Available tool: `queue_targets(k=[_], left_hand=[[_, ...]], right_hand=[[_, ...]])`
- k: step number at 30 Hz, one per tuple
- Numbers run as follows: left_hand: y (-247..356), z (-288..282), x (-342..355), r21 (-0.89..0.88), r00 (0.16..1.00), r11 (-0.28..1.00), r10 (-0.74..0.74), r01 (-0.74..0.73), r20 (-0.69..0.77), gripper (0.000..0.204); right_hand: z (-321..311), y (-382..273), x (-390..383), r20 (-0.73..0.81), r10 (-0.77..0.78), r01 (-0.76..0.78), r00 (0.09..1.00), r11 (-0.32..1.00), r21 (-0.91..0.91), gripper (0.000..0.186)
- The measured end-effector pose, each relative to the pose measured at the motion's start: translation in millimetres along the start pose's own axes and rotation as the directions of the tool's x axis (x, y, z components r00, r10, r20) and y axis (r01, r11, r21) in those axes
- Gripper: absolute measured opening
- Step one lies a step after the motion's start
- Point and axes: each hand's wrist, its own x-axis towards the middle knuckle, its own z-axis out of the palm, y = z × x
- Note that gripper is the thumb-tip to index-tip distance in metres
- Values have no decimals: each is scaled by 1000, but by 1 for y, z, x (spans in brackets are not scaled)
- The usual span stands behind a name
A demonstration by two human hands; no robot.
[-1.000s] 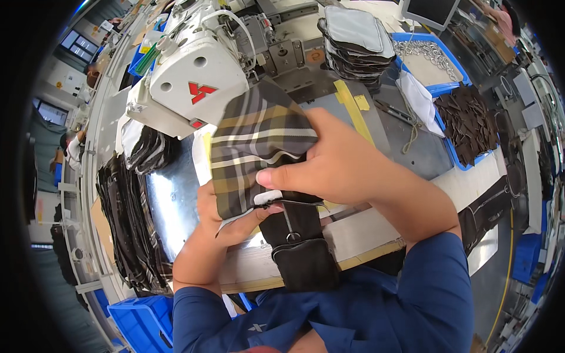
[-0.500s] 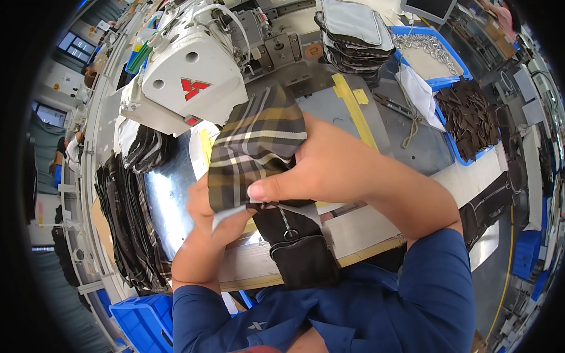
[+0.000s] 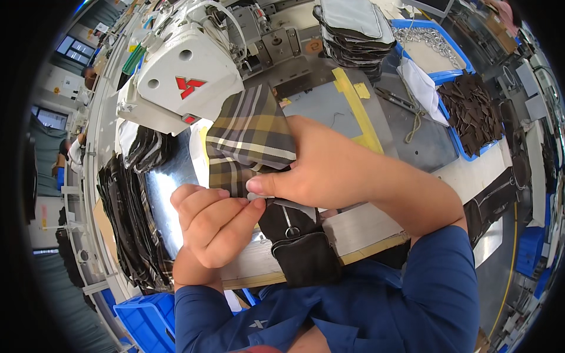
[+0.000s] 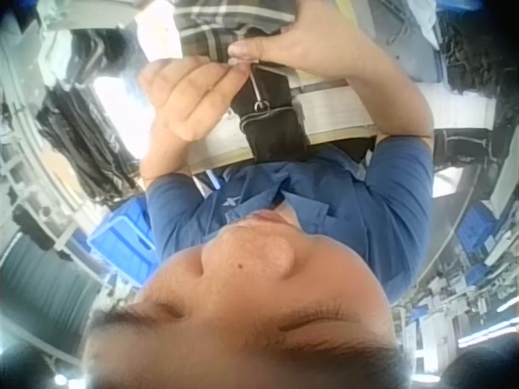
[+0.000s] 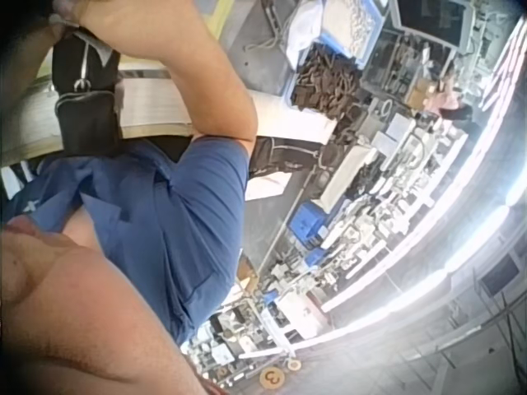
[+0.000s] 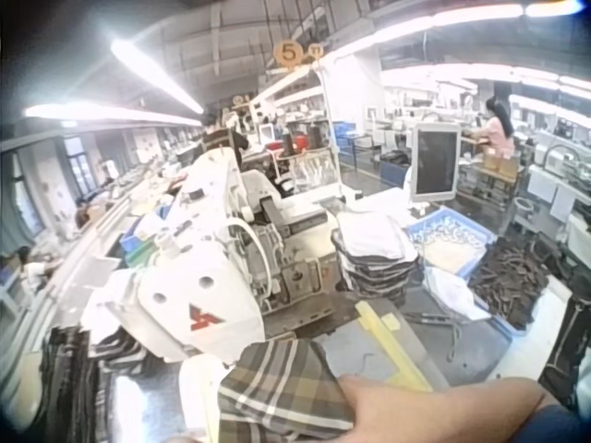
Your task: The person uses a sewing machine to stitch a zipper onto a small fabric pouch. They repeatedly align the zipper, sew it in place, and then flip the pouch to inspect the seam and the plaid pattern on the other side. The process is repeated for multiple pouches in a factory setting.
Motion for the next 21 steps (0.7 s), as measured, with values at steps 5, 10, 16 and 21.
queue_targets(k=[5, 10, 16, 21], left_hand=[[2, -4, 1, 13, 999, 1000, 12, -12, 46, 30], [4, -2, 0, 67, 998, 997, 42, -44, 37, 29], [24, -3, -9, 158, 989, 981, 90, -108, 119, 29], [23, -10, -11, 158, 971, 962, 205, -223, 120, 28]], right_hand=[[0, 1, 1, 31, -125, 126, 992, 991, -49, 41], [-1, -9, -5, 53, -275, 279, 960, 922, -268, 34], [-6, -24, -9, 189, -141, 222, 972, 817, -532, 50], [-6, -24, -3, 193, 29, 59, 981, 897, -438, 49]])
